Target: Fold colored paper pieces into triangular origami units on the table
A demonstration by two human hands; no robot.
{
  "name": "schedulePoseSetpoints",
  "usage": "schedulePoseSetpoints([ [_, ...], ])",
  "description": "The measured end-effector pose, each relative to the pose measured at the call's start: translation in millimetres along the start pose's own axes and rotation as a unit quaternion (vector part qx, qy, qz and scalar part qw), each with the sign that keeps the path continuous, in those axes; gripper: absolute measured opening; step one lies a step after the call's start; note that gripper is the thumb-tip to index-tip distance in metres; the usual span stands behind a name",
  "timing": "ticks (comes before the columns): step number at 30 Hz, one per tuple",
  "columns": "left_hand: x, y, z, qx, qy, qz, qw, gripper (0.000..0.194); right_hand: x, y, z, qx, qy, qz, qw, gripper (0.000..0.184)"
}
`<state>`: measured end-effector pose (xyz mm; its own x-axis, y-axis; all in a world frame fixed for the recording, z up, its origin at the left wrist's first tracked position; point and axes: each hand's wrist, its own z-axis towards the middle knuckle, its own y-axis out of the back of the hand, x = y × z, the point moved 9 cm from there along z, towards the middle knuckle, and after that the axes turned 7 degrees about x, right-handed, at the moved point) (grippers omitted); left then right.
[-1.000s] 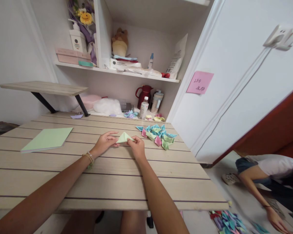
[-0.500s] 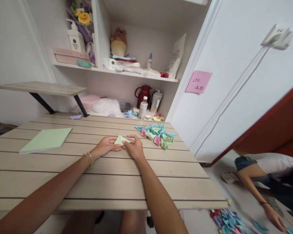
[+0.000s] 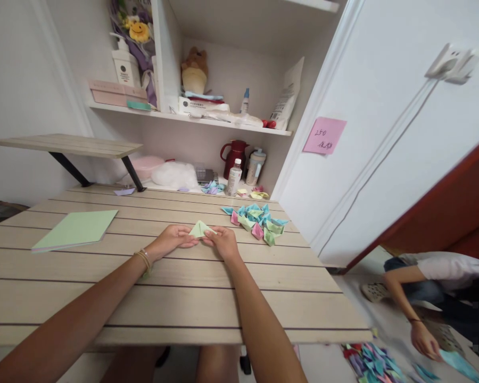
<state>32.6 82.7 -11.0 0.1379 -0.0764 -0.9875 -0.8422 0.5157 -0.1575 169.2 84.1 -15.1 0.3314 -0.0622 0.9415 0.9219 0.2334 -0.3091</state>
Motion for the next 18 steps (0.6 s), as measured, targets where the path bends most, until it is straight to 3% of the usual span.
schedulePoseSetpoints([
  [8, -4.7, 1.8, -1.6, -0.003, -0.002, 0.032, 0.999, 0.038, -3.7, -4.2, -1.1, 0.040, -0.026, -0.002, 0.999, 0.026],
  [13, -10.9, 13.1, -1.9, -0.072, -0.021, 0.093, 0.993, 0.028, -4.9, -10.2, -4.1, 0.058, -0.053, -0.077, 0.994, 0.027],
  [18, -3.8, 21.0, -2.4, -0.102, -0.003, -0.013, 0.995, 0.024, 5.0, -17.5, -3.5, 0.057, -0.017, -0.019, 0.998, 0.032],
])
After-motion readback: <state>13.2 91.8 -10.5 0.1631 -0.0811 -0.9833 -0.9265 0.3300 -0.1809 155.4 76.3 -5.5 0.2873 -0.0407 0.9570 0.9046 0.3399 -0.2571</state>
